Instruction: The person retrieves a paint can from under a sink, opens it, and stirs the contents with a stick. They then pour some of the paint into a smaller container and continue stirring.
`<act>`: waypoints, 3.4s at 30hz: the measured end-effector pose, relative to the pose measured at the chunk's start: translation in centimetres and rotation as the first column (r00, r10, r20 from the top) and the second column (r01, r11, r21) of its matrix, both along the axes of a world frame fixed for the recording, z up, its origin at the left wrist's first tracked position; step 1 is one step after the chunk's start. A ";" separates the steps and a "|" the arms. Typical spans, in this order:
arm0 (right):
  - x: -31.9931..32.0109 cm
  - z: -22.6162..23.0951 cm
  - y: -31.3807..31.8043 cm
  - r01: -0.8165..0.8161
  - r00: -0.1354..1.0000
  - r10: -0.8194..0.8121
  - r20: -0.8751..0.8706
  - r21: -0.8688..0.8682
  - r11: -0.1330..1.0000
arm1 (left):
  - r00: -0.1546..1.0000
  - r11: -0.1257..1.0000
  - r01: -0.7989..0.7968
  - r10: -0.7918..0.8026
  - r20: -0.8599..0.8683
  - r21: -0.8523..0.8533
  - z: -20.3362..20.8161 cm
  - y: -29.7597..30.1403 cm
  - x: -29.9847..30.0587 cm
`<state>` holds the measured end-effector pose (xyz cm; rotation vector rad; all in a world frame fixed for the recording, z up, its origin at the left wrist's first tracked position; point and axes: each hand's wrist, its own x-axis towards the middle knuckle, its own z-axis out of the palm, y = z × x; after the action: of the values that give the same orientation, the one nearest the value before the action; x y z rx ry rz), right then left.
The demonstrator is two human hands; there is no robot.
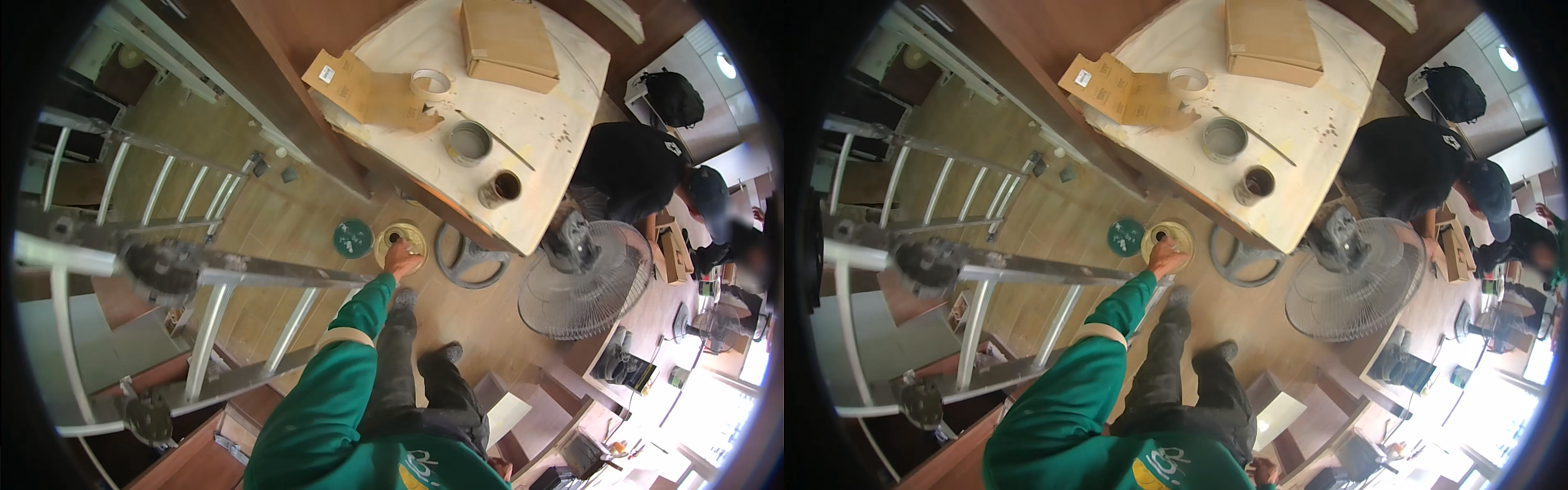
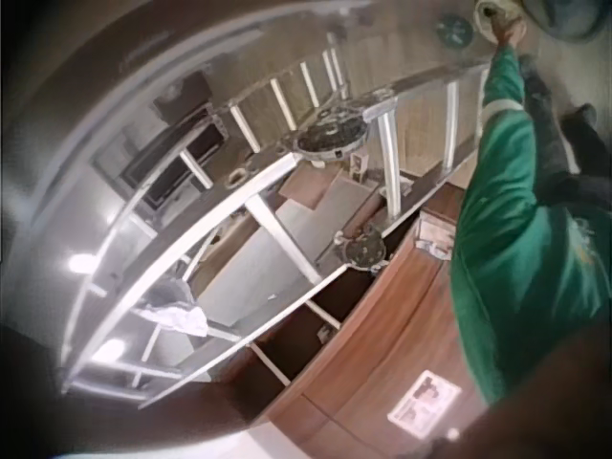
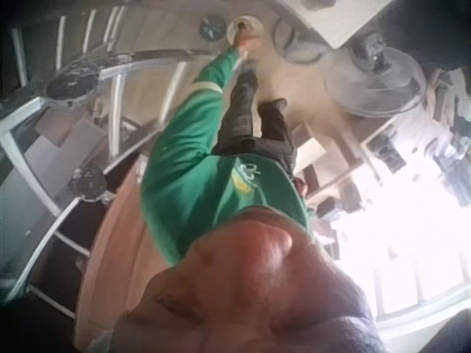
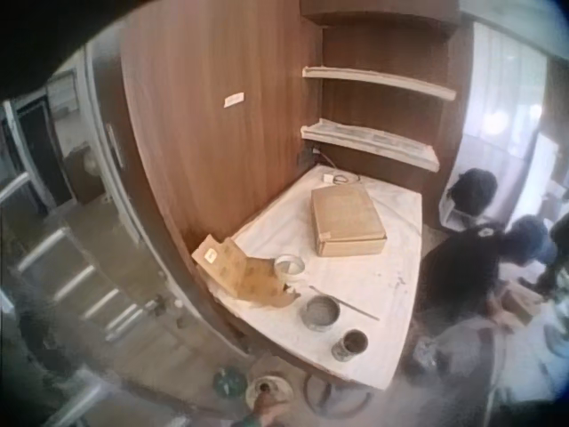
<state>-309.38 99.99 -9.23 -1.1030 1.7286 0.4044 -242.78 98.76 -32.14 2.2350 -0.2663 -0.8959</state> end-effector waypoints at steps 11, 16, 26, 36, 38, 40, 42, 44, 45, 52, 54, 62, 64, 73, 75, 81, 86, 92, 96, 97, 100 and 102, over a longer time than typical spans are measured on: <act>8.0 0.0 -0.6 0.124 0.988 -0.128 -0.091 -0.050 0.991 | 0.914 0.949 -0.301 0.259 -0.312 -0.093 -16.7 0.0 11.4; 6.1 -1.2 -0.6 0.013 1.000 -0.012 0.014 -0.049 0.999 | 0.804 0.870 -0.478 0.378 -0.458 -0.120 -22.0 -0.5 12.3; 13.1 -2.0 -2.5 0.071 0.990 -0.078 -0.120 -0.059 0.996 | 0.514 0.525 -0.825 0.540 -0.667 -0.211 -29.8 -1.4 12.0; 16.9 -1.1 -2.0 0.094 0.988 -0.110 -0.106 -0.146 0.985 | 0.370 0.510 -0.857 0.500 -0.783 -0.079 -28.6 -0.3 11.3; 14.9 -1.2 -1.0 0.051 0.997 -0.059 -0.054 -0.136 0.989 | 0.405 0.511 -0.854 0.538 -0.739 -0.096 -25.3 -0.4 7.8; 15.1 -0.8 -1.9 0.010 0.999 -0.014 -0.040 -0.113 0.994 | 0.408 0.527 -0.847 0.547 -0.731 -0.078 -23.8 0.9 4.7; 13.6 -0.8 -1.9 0.048 0.998 -0.042 0.038 -0.163 0.985 | 0.699 0.850 -0.515 0.338 -0.630 -0.115 -21.3 2.9 -2.2; 12.2 -0.4 -1.1 0.060 0.996 -0.040 0.083 -0.256 0.965 | 0.813 0.998 0.006 0.032 -0.581 0.064 -15.7 4.7 -8.8; 13.5 0.6 -2.2 0.042 0.989 0.000 0.145 -0.286 0.957 | 0.815 0.845 0.535 -0.512 -0.271 0.011 -16.4 8.3 -10.8; 4.6 1.7 -1.1 0.151 0.971 -0.049 0.236 -0.438 0.886 | 0.715 0.659 0.691 -0.565 -0.411 0.298 -1.8 15.9 -24.0; -1.3 -0.8 1.0 0.180 0.973 -0.077 0.219 -0.499 0.848 | 0.593 0.566 0.792 -0.627 -0.505 0.228 2.7 15.8 -25.4; -18.7 1.4 9.0 0.732 0.680 -0.568 0.463 -0.393 0.556 | 0.704 0.742 0.664 -0.578 -0.413 0.094 13.9 14.5 -37.1; -22.5 1.4 9.6 0.805 0.591 -0.652 0.474 -0.403 0.436 | 0.705 0.739 0.664 -0.566 -0.427 0.118 15.1 13.4 -39.4; -34.0 2.9 -9.4 0.734 0.625 -0.558 0.545 -0.653 0.184 | 0.560 0.616 0.786 -0.675 -0.481 0.051 17.4 5.8 -46.5; -35.0 4.6 -15.4 0.718 0.628 -0.512 0.586 -0.691 0.090 | 0.554 0.614 0.789 -0.706 -0.441 0.007 16.8 2.3 -47.9; -41.9 -1.6 -27.6 0.647 0.622 -0.663 0.416 -0.750 0.136 | 0.445 0.541 0.807 -0.821 -0.359 -0.238 15.3 -10.4 -59.8; -47.5 -6.6 -29.5 0.440 0.789 -0.530 0.312 -0.888 0.133 | 0.326 0.442 0.725 -0.896 -0.302 -0.528 18.6 -22.4 -77.0; -41.9 -1.3 -27.5 0.472 0.809 -0.526 0.263 -0.824 0.314 | 0.513 0.458 0.810 -0.856 0.064 -0.366 17.5 -29.6 -86.8; -46.0 -3.0 -25.7 0.382 0.902 -0.326 0.282 -0.874 0.301 | 0.580 0.501 0.706 -0.815 0.002 -0.500 18.3 -31.2 -92.1; -47.1 -3.3 -25.1 0.320 0.922 -0.318 0.222 -0.899 0.300 | 0.506 0.463 0.694 -0.859 -0.085 -0.551 19.2 -31.4 -93.3; -47.3 -2.2 -23.5 0.346 0.938 -0.151 0.312 -0.830 0.438 | 0.477 0.467 0.709 -0.870 -0.128 -0.528 19.6 -30.2 -94.7; -45.2 -0.1 -22.7 0.355 0.923 -0.083 0.376 -0.749 0.560 | 0.505 0.471 0.634 -0.853 -0.134 -0.613 17.9 -28.4 -94.0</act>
<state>-354.59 77.26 -9.36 -1.4423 1.7540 -0.7984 -336.80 70.38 -14.28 1.2956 -1.2358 -1.5497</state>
